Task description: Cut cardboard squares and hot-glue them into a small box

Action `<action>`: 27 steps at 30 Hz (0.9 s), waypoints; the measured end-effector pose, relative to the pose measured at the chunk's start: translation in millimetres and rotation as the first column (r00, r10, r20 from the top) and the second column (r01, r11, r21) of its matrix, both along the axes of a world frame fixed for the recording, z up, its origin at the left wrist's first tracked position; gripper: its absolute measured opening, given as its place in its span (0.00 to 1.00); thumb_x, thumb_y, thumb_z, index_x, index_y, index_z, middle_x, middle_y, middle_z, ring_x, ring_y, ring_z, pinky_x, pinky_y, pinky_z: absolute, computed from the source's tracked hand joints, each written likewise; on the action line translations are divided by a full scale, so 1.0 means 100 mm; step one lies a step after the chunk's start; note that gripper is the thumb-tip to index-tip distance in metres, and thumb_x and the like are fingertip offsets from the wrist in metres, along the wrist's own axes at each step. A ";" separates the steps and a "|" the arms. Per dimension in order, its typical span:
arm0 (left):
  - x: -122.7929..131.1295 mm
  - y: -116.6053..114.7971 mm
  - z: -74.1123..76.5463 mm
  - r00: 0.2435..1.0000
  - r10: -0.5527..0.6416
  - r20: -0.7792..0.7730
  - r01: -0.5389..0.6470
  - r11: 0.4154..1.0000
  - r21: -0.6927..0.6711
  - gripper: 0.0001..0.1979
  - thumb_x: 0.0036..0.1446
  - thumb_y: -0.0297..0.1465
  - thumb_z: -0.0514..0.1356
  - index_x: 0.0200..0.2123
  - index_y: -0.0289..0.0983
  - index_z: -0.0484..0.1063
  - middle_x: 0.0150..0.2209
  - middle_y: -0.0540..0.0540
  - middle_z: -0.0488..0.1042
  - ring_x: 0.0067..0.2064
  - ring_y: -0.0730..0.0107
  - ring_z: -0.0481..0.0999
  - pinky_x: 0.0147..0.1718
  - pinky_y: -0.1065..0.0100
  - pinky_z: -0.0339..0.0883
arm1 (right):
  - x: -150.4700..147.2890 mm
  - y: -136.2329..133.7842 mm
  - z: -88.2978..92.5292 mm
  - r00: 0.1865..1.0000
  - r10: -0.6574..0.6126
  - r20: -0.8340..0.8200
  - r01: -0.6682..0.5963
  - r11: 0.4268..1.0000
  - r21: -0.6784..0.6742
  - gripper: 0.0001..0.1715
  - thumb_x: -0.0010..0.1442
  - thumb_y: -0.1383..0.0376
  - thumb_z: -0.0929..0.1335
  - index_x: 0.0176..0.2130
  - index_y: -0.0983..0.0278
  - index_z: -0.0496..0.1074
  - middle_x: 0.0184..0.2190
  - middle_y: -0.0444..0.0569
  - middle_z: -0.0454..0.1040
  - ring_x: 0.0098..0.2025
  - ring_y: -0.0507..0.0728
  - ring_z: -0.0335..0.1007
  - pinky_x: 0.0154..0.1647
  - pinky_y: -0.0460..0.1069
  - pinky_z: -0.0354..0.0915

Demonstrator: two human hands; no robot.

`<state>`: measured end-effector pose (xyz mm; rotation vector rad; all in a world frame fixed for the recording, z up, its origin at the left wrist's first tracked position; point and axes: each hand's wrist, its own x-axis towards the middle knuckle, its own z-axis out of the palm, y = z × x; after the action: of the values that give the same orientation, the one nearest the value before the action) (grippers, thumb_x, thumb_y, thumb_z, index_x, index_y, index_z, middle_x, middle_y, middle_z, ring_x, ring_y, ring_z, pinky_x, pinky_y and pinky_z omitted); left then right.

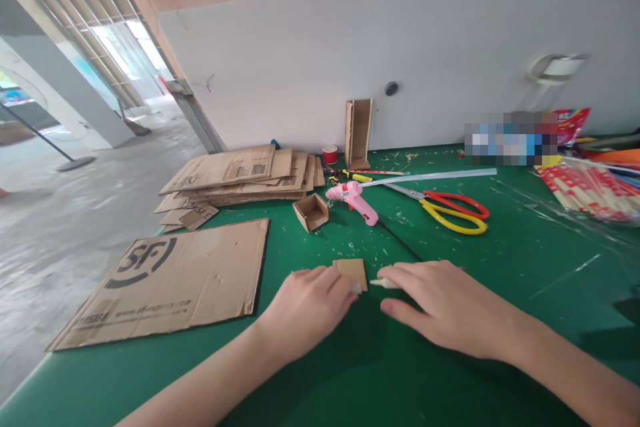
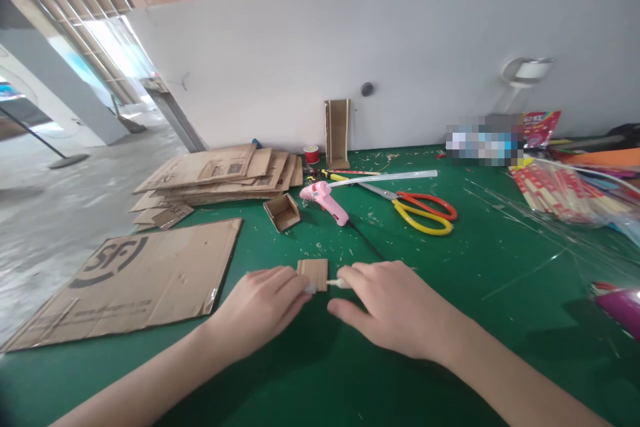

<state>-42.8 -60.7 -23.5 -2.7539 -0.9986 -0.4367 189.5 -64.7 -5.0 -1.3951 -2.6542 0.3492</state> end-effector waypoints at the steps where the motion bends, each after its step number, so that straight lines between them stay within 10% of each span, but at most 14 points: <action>1: -0.06 0.03 0.01 0.998 0.051 0.021 -0.050 0.998 -0.034 0.11 0.65 0.30 0.48 0.34 0.37 0.67 0.29 0.48 0.70 0.30 0.68 0.73 0.26 0.68 0.68 | 0.05 0.02 0.00 0.999 -0.027 -0.041 0.026 0.999 -0.028 0.23 0.66 0.53 0.56 0.52 0.59 0.68 0.39 0.51 0.77 0.37 0.61 0.74 0.30 0.51 0.61; 4: -0.26 0.10 0.02 0.991 0.125 0.053 -0.120 0.988 -0.094 0.11 0.66 0.31 0.47 0.43 0.37 0.68 0.31 0.47 0.72 0.33 0.68 0.74 0.29 0.69 0.68 | 0.17 0.09 0.01 0.983 -0.117 -0.142 0.097 0.985 -0.140 0.27 0.67 0.59 0.53 0.64 0.57 0.54 0.40 0.52 0.77 0.36 0.58 0.74 0.33 0.52 0.65; 8: -0.37 0.11 0.02 0.989 0.113 0.094 -0.090 0.971 -0.221 0.13 0.65 0.29 0.47 0.50 0.39 0.64 0.33 0.48 0.72 0.32 0.70 0.73 0.30 0.70 0.66 | 0.22 0.14 0.04 0.912 -0.106 -0.397 0.009 0.971 -0.237 0.21 0.66 0.60 0.55 0.53 0.58 0.66 0.37 0.50 0.75 0.36 0.56 0.74 0.35 0.52 0.68; 12: -0.29 0.07 -0.03 0.949 0.191 0.252 -0.055 0.885 -0.462 0.08 0.60 0.25 0.48 0.40 0.38 0.65 0.35 0.49 0.71 0.31 0.74 0.70 0.30 0.72 0.66 | 0.16 0.14 0.02 0.555 -0.297 -0.777 -0.185 0.867 -0.463 0.18 0.64 0.58 0.54 0.51 0.59 0.60 0.41 0.53 0.76 0.39 0.57 0.75 0.32 0.51 0.69; 15: -0.22 0.03 -0.07 0.951 0.239 0.195 -0.125 0.877 -0.463 0.11 0.60 0.26 0.46 0.43 0.38 0.64 0.36 0.47 0.71 0.32 0.70 0.72 0.31 0.68 0.66 | 0.08 0.15 -0.04 0.424 -0.402 -0.812 -0.193 0.835 -0.515 0.14 0.63 0.53 0.59 0.41 0.60 0.61 0.22 0.44 0.73 0.21 0.52 0.68 0.18 0.45 0.60; 18: -0.18 0.01 -0.08 0.935 0.338 0.109 -0.259 0.859 -0.442 0.17 0.60 0.38 0.52 0.50 0.38 0.64 0.41 0.44 0.73 0.36 0.63 0.74 0.33 0.64 0.67 | -0.02 0.19 -0.09 0.499 -0.409 -0.764 -0.162 0.822 -0.546 0.21 0.65 0.48 0.56 0.38 0.61 0.63 0.13 0.36 0.60 0.14 0.48 0.53 0.15 0.43 0.52; 22: -0.14 0.05 -0.03 0.902 0.430 0.030 -0.369 0.806 -0.462 0.36 0.52 0.49 0.57 0.60 0.38 0.57 0.46 0.42 0.75 0.42 0.56 0.75 0.39 0.60 0.68 | -0.16 0.30 -0.10 0.700 -0.343 -0.626 -0.159 0.780 -0.605 0.15 0.65 0.55 0.59 0.42 0.61 0.66 0.22 0.39 0.66 0.21 0.48 0.63 0.22 0.44 0.61; 27: -0.07 0.18 0.09 0.947 0.309 -0.088 -0.309 0.802 -0.511 0.30 0.54 0.50 0.54 0.57 0.44 0.61 0.42 0.47 0.77 0.40 0.55 0.77 0.34 0.61 0.67 | -0.30 0.49 -0.20 0.754 -0.237 -0.613 -0.133 0.859 -0.495 0.06 0.60 0.63 0.64 0.31 0.62 0.64 0.21 0.38 0.67 0.19 0.48 0.65 0.18 0.43 0.60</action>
<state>-50.1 -42.6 -14.4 -2.9333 -1.7601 -0.1183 159.7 -16.0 -25.1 -1.1356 -1.9754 1.3530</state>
